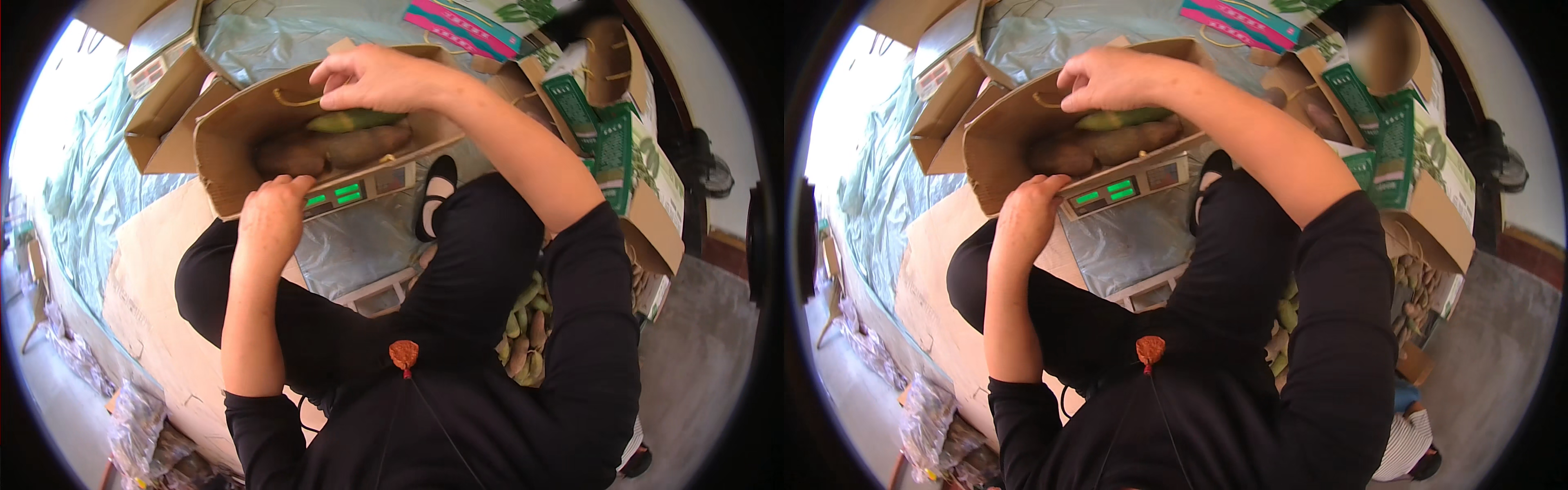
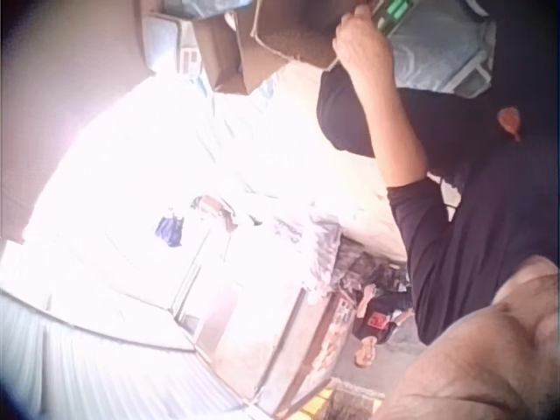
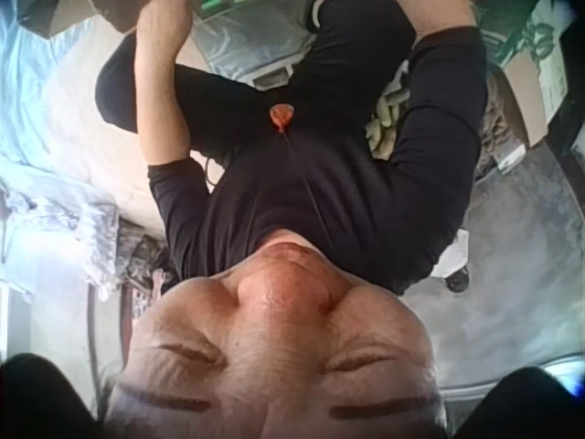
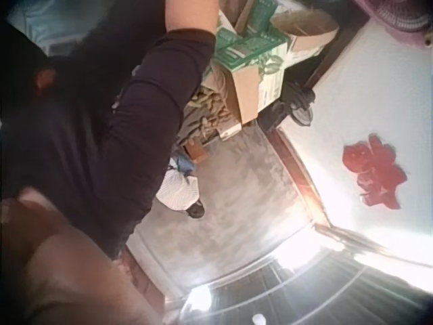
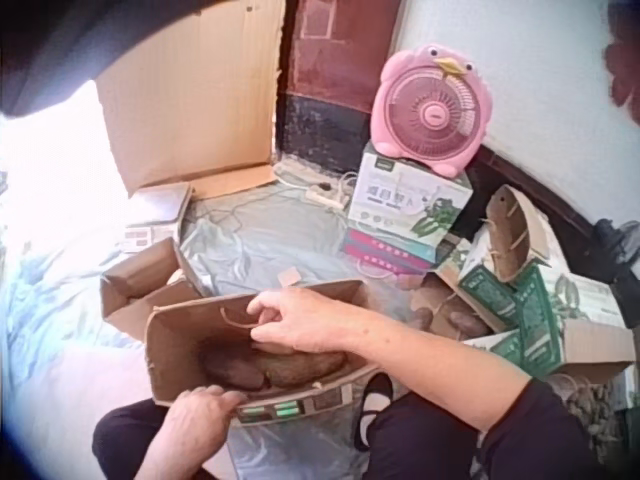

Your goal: Packing and weighing produce into boxes.

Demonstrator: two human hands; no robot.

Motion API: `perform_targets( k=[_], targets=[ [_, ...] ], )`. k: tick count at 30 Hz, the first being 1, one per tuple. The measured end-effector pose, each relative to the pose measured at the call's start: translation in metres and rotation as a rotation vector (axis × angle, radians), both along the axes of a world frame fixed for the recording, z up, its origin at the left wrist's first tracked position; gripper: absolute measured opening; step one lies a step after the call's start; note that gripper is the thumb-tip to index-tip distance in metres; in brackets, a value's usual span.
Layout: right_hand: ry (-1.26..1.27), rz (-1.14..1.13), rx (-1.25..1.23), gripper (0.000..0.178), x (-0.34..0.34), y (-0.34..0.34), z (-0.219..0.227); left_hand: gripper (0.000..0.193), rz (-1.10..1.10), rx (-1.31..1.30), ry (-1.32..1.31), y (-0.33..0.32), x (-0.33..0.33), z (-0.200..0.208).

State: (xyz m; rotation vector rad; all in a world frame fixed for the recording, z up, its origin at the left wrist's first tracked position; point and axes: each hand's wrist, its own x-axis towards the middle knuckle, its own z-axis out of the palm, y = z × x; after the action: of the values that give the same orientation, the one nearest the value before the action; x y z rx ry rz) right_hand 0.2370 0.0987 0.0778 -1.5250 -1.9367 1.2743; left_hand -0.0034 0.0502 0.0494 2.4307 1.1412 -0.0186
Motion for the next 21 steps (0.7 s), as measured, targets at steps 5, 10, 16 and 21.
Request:
perform_targets(
  k=[5, 10, 16, 21],
  targets=[
    [0.239, -0.297, 0.163, 0.035, 0.055, -0.075, 0.047, 0.028, -0.02, 0.014, -0.041, 0.003, 0.002, -0.006],
    [0.232, -0.537, 0.176, 0.035, 0.099, -0.182, 0.031, 0.032, -0.013, -0.002, 0.004, 0.005, 0.006, -0.008],
    [0.296, -0.899, -0.172, 0.025, 0.115, -0.313, -0.062, 0.032, -0.007, -0.02, 0.048, 0.0, 0.008, -0.004],
    [-0.092, -1.129, -0.394, 0.03, 0.128, -0.442, -0.203, 0.034, 0.028, -0.047, 0.048, 0.004, 0.003, -0.013]
  ],
)
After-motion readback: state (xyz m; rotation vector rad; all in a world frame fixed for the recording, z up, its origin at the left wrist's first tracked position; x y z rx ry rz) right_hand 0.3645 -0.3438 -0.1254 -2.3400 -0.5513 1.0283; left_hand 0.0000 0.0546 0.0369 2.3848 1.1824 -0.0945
